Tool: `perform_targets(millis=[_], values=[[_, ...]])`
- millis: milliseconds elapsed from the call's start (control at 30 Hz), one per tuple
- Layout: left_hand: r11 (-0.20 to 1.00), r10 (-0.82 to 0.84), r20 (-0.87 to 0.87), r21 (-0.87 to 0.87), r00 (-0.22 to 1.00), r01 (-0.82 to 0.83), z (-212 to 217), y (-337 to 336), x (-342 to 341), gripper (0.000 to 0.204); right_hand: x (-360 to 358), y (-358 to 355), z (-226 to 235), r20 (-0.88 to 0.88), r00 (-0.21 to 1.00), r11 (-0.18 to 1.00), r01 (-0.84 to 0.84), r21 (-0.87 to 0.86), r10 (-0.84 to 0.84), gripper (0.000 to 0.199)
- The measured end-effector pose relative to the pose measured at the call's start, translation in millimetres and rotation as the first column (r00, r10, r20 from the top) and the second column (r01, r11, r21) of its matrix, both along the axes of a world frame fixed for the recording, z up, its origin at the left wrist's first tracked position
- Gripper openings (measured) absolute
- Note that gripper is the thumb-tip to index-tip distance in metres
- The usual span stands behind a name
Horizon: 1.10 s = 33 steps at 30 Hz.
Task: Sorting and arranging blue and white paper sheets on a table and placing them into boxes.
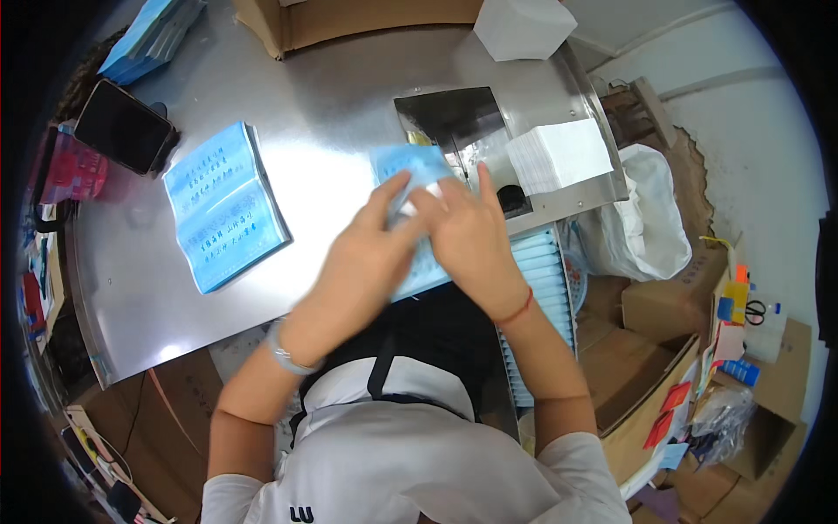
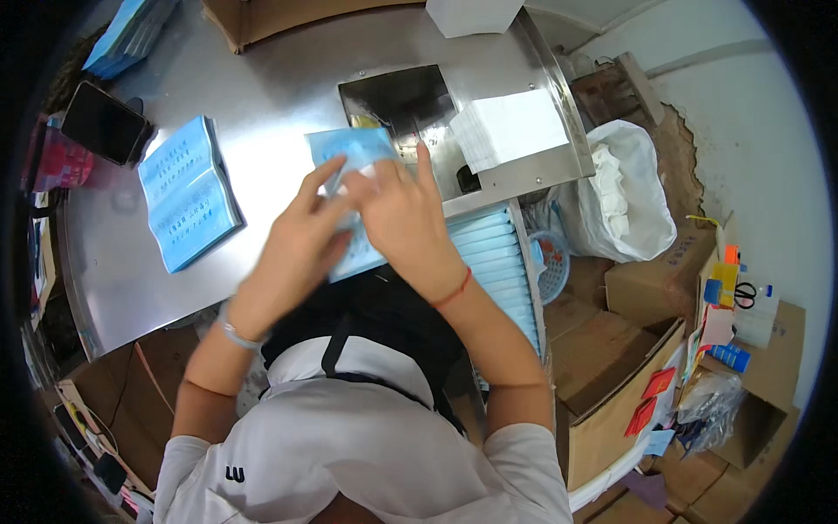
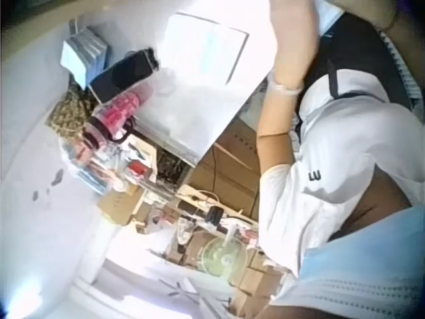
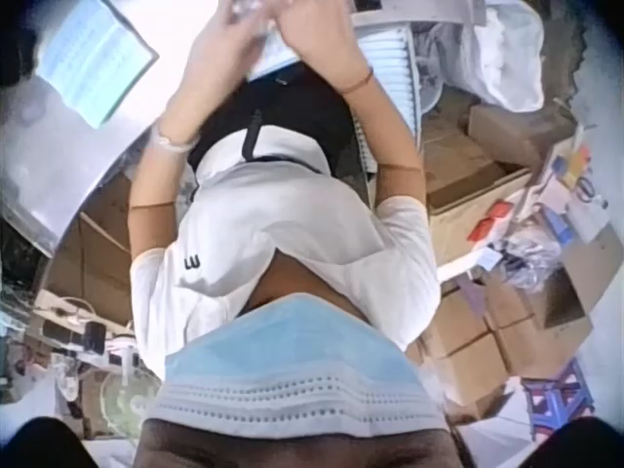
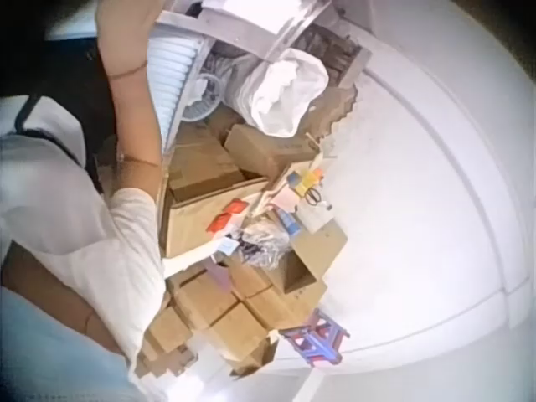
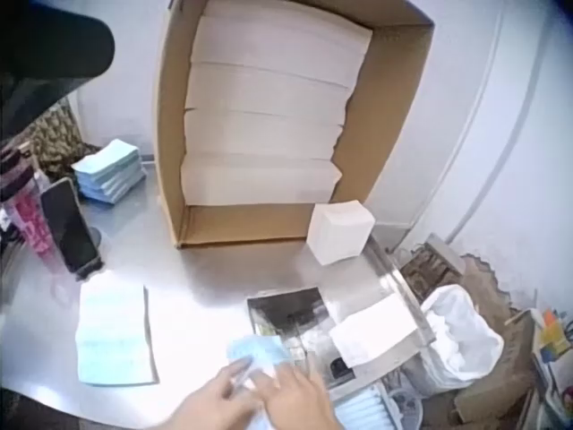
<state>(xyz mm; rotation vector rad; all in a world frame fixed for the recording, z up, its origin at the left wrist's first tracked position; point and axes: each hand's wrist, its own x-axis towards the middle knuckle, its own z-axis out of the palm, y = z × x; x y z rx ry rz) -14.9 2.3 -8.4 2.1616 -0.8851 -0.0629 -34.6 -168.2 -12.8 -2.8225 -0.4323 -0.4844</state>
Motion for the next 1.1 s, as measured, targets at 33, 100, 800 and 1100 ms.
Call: perform_targets(millis=[33,100,800,1100], values=[[1.0,-0.03,0.222,0.011,0.975,0.029,1,-12,-5,0.059,13,-4,-1,-0.001,1.0,1.0,-0.001,-0.001,0.001,0.013],[0.985,-0.037,0.089,-0.166,0.995,0.051,16,-23,-23,0.055,31,-17,-2,-0.21,0.978,0.998,-0.006,-0.07,-0.008,0.009],[0.967,0.196,0.227,0.115,0.954,-0.227,3,25,-2,0.03,-3,-99,42,0.11,0.932,0.929,0.324,0.179,-0.346,0.023],[0.937,0.098,0.361,0.28,0.928,-0.208,-15,30,11,0.055,-43,22,10,0.016,0.925,0.91,-0.375,0.174,0.378,0.03]])
